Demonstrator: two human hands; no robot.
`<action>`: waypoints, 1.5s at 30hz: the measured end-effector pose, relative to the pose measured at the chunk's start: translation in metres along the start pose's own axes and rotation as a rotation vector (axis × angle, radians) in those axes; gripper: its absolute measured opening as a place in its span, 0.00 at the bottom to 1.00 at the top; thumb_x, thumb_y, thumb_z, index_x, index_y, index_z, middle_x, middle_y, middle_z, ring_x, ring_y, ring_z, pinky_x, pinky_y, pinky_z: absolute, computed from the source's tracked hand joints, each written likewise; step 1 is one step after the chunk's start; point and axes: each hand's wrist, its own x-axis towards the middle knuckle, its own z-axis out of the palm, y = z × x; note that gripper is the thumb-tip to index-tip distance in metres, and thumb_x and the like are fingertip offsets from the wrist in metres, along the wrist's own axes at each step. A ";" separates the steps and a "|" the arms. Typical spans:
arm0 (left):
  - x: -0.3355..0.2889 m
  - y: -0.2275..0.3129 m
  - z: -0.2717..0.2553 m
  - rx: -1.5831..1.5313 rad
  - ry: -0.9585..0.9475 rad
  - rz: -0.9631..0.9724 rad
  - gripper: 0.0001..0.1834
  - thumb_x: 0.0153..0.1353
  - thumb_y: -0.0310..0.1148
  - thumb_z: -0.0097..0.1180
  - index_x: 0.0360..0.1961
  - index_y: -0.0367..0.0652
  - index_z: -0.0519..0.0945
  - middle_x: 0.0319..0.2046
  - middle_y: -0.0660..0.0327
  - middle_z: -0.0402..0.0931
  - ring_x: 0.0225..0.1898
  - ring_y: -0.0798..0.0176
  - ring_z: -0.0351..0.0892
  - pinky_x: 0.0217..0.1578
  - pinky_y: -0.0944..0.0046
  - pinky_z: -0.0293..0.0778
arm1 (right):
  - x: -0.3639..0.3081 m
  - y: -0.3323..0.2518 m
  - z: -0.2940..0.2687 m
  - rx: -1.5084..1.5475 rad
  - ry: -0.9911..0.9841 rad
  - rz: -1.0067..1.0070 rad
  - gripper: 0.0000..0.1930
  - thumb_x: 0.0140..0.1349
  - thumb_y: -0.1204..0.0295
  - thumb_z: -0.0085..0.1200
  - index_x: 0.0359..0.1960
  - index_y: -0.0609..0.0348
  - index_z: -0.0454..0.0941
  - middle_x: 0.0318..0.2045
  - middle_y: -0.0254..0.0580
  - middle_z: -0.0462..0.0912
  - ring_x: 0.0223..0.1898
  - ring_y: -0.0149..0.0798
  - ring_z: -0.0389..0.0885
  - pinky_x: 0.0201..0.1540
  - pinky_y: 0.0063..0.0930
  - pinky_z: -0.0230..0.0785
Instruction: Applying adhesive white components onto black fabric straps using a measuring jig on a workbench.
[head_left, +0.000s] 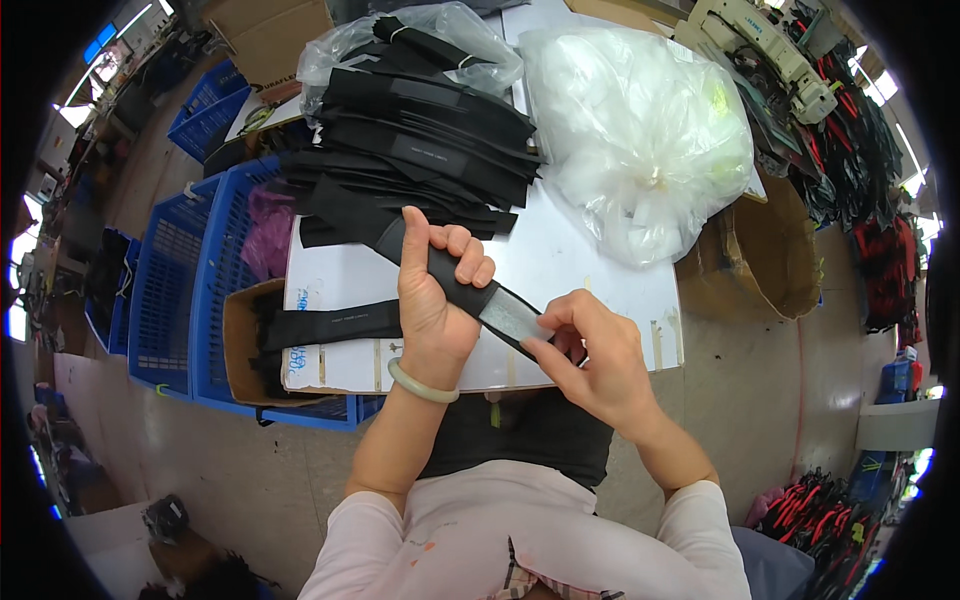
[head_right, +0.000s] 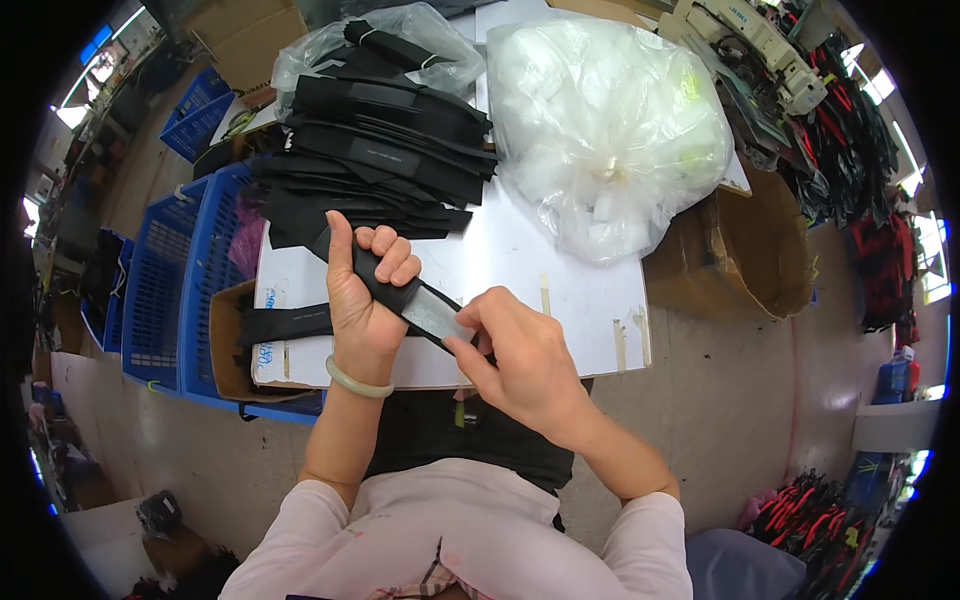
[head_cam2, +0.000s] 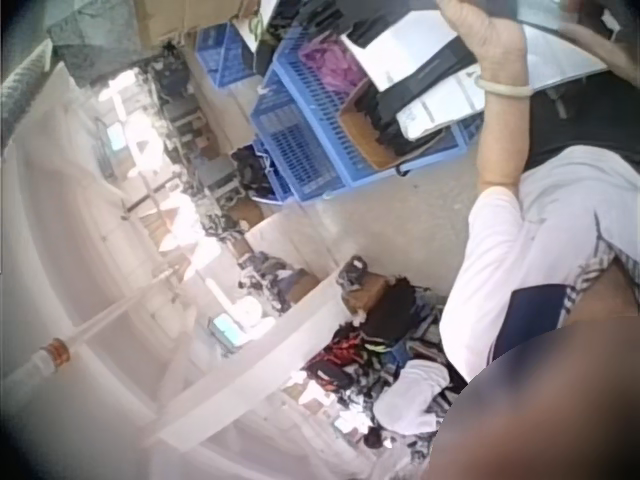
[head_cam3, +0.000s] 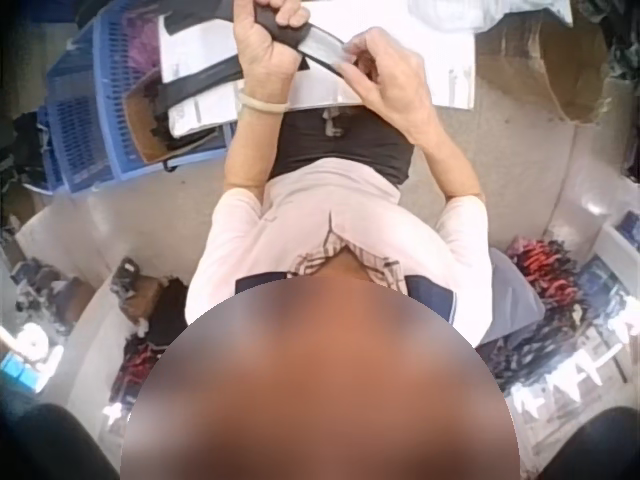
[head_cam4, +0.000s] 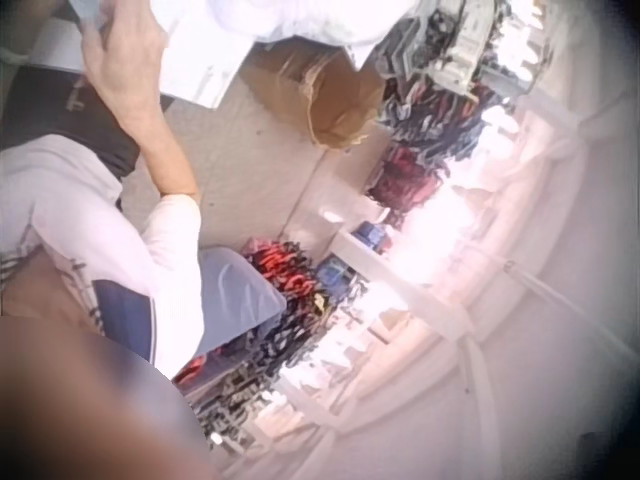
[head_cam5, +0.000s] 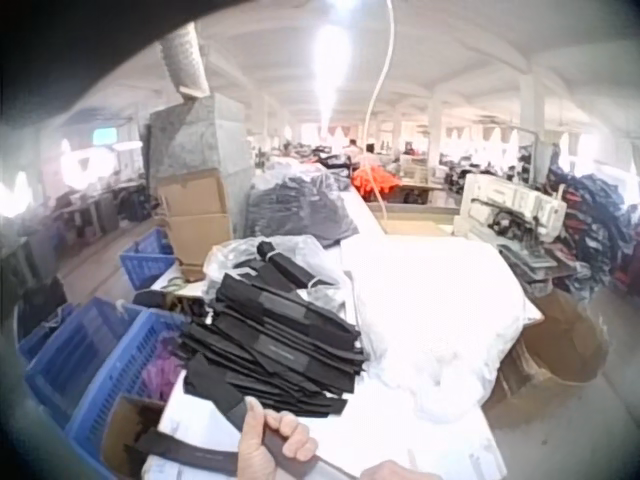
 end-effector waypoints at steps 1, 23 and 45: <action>0.000 -0.004 0.001 -0.018 0.016 -0.027 0.23 0.64 0.53 0.54 0.22 0.48 0.67 0.21 0.66 0.64 0.18 0.71 0.61 0.21 0.69 0.61 | -0.002 0.002 0.004 0.032 0.053 -0.035 0.11 0.49 0.80 0.67 0.29 0.62 0.74 0.25 0.36 0.79 0.24 0.27 0.76 0.24 0.20 0.67; 0.000 0.000 -0.004 -0.089 -0.059 -0.080 0.23 0.65 0.54 0.52 0.23 0.48 0.68 0.21 0.66 0.64 0.17 0.70 0.62 0.20 0.69 0.63 | 0.005 0.023 0.030 -0.245 0.035 -0.328 0.23 0.48 0.55 0.66 0.45 0.50 0.81 0.40 0.47 0.76 0.37 0.44 0.75 0.37 0.36 0.67; -0.075 0.017 -0.042 1.786 -0.411 0.639 0.13 0.52 0.27 0.63 0.40 0.34 0.80 0.43 0.53 0.79 0.53 0.48 0.75 0.53 0.55 0.69 | -0.025 0.070 -0.032 -0.181 0.392 -0.263 0.11 0.44 0.83 0.66 0.32 0.64 0.81 0.33 0.42 0.81 0.33 0.39 0.78 0.35 0.26 0.69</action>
